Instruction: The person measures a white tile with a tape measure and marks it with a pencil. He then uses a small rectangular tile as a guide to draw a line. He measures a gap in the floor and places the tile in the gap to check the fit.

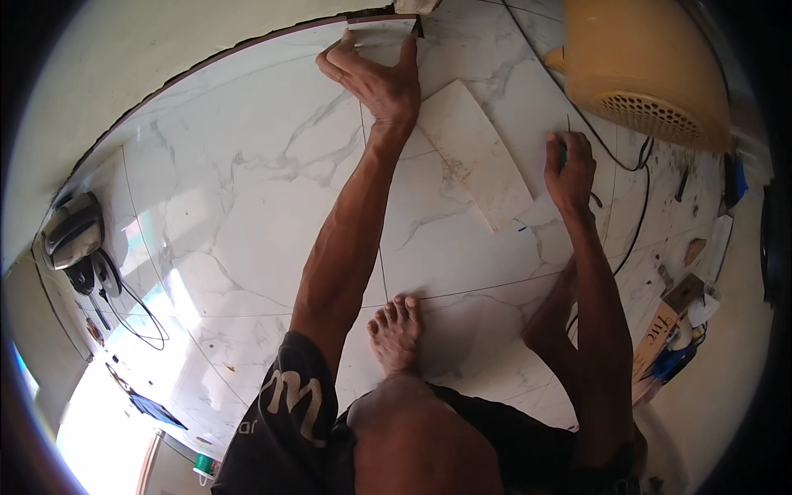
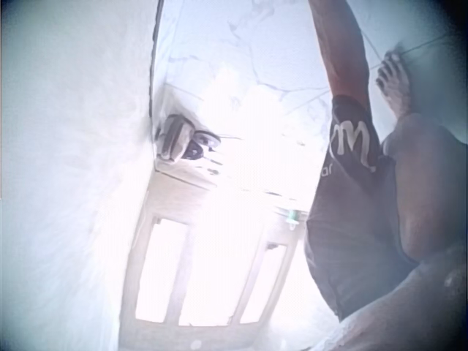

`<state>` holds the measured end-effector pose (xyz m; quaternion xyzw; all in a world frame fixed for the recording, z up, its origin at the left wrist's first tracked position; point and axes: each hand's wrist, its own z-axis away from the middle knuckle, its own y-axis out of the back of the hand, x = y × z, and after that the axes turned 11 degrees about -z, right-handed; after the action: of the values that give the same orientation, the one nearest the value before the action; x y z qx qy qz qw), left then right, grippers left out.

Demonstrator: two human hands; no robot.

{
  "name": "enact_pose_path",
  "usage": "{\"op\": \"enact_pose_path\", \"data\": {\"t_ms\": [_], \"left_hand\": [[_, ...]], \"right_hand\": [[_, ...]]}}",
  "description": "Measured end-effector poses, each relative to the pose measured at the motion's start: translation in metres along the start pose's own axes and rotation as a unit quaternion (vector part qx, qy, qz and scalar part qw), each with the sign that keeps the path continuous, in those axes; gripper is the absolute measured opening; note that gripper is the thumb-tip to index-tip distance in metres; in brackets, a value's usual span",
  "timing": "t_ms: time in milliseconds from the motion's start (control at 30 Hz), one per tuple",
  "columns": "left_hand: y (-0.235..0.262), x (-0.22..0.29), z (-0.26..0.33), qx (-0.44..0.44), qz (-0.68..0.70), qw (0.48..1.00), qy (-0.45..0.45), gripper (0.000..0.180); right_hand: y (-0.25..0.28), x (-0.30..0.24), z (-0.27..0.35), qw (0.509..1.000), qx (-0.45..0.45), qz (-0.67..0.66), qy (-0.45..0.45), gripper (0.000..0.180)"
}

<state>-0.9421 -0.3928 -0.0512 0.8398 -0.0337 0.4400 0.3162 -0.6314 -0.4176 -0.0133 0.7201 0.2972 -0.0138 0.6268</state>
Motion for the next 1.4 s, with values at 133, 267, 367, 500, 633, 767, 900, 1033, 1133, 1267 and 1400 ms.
{"op": "enact_pose_path", "data": {"t_ms": [133, 267, 367, 500, 633, 767, 900, 1033, 1133, 1267, 1400], "left_hand": [[-0.005, -0.004, 0.001, 0.030, 0.045, 0.998, -0.027, 0.075], [-0.009, 0.001, -0.003, 0.026, 0.059, 0.998, -0.007, 0.075], [-0.010, 0.000, -0.003, 0.015, 0.033, 0.999, -0.007, 0.076], [-0.012, 0.000, -0.003, 0.010, 0.018, 1.000, 0.002, 0.077], [-0.009, 0.002, -0.002, 0.019, 0.047, 0.999, 0.003, 0.077], [-0.012, 0.001, 0.000, 0.041, 0.036, 0.998, -0.030, 0.076], [-0.008, -0.005, -0.001, 0.042, -0.012, 0.999, -0.014, 0.083], [-0.009, -0.003, -0.002, 0.041, -0.002, 0.999, -0.021, 0.080], [-0.006, 0.000, -0.002, 0.038, 0.010, 0.999, 0.006, 0.078], [-0.005, 0.001, -0.002, 0.040, -0.005, 0.999, 0.010, 0.077], [-0.016, -0.003, 0.001, 0.058, 0.013, 0.998, 0.006, 0.076]], "right_hand": [[0.008, -0.004, 0.000, 1.000, -0.002, -0.013, 0.001, 0.021], [0.014, -0.013, 0.000, 0.997, -0.014, -0.032, -0.061, 0.026], [0.010, -0.012, 0.010, 0.997, 0.004, -0.030, -0.068, 0.032], [0.009, -0.018, 0.016, 0.997, 0.051, -0.010, -0.056, 0.045], [0.001, -0.015, 0.028, 0.993, 0.098, 0.010, -0.069, 0.054], [-0.001, -0.010, 0.037, 0.988, 0.120, -0.017, -0.098, 0.058], [0.004, -0.024, 0.038, 0.988, 0.126, 0.058, -0.070, 0.056], [0.009, -0.048, 0.022, 0.993, 0.117, 0.024, 0.023, 0.052], [-0.009, -0.088, -0.021, 0.984, 0.064, -0.161, 0.027, 0.050], [-0.043, -0.144, -0.091, 0.942, 0.010, -0.329, -0.062, 0.055], [-0.075, -0.159, -0.137, 0.911, -0.047, -0.394, -0.115, 0.055]]}}
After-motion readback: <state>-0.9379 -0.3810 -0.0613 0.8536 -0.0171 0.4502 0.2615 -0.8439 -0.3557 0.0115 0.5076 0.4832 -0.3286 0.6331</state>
